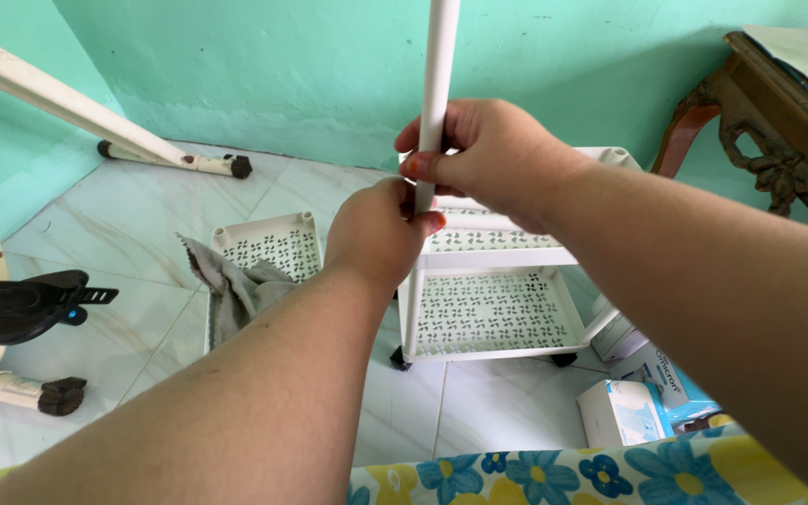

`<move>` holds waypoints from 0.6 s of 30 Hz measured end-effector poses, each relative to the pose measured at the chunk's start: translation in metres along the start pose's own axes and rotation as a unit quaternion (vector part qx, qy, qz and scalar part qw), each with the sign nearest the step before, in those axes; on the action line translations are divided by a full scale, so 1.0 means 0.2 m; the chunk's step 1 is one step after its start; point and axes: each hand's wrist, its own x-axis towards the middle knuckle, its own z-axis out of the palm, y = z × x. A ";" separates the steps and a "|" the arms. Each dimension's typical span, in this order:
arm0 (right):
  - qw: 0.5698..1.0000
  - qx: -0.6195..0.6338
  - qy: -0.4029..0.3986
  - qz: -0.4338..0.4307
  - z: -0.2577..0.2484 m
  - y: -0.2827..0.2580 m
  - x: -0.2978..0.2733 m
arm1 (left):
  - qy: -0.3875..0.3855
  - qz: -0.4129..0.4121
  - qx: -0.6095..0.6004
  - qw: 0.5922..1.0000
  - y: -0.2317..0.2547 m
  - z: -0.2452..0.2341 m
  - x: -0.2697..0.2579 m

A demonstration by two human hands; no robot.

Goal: The person wipes a white plastic rod with a cloth and then inserts it into a white plastic shelving unit. The person repeats this process for another rod, inserting it into the shelving unit.

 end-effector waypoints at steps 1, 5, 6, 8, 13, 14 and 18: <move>1.000 0.027 0.004 -0.001 0.00 0.00 -0.01 | 0.005 0.001 0.000 1.000 0.01 0.00 0.00; 0.998 0.025 0.054 0.033 0.02 0.00 -0.03 | 0.015 -0.009 -0.003 1.000 0.02 0.00 -0.02; 0.998 0.038 0.044 0.016 0.02 0.00 -0.03 | 0.014 -0.013 -0.003 1.000 0.02 0.00 -0.03; 0.997 0.066 0.029 -0.020 0.02 0.01 -0.03 | 0.007 -0.021 0.010 1.000 0.04 0.00 -0.04; 0.999 0.003 0.039 -0.007 -0.01 0.02 -0.01 | -0.002 -0.036 0.005 0.999 0.08 -0.03 -0.07; 0.999 -0.012 0.045 -0.005 -0.02 0.05 -0.01 | -0.001 -0.037 0.004 0.999 0.08 -0.03 -0.07; 0.970 -0.238 0.012 0.041 -0.14 0.21 -0.02 | 0.036 -0.009 0.000 0.999 0.09 -0.01 -0.08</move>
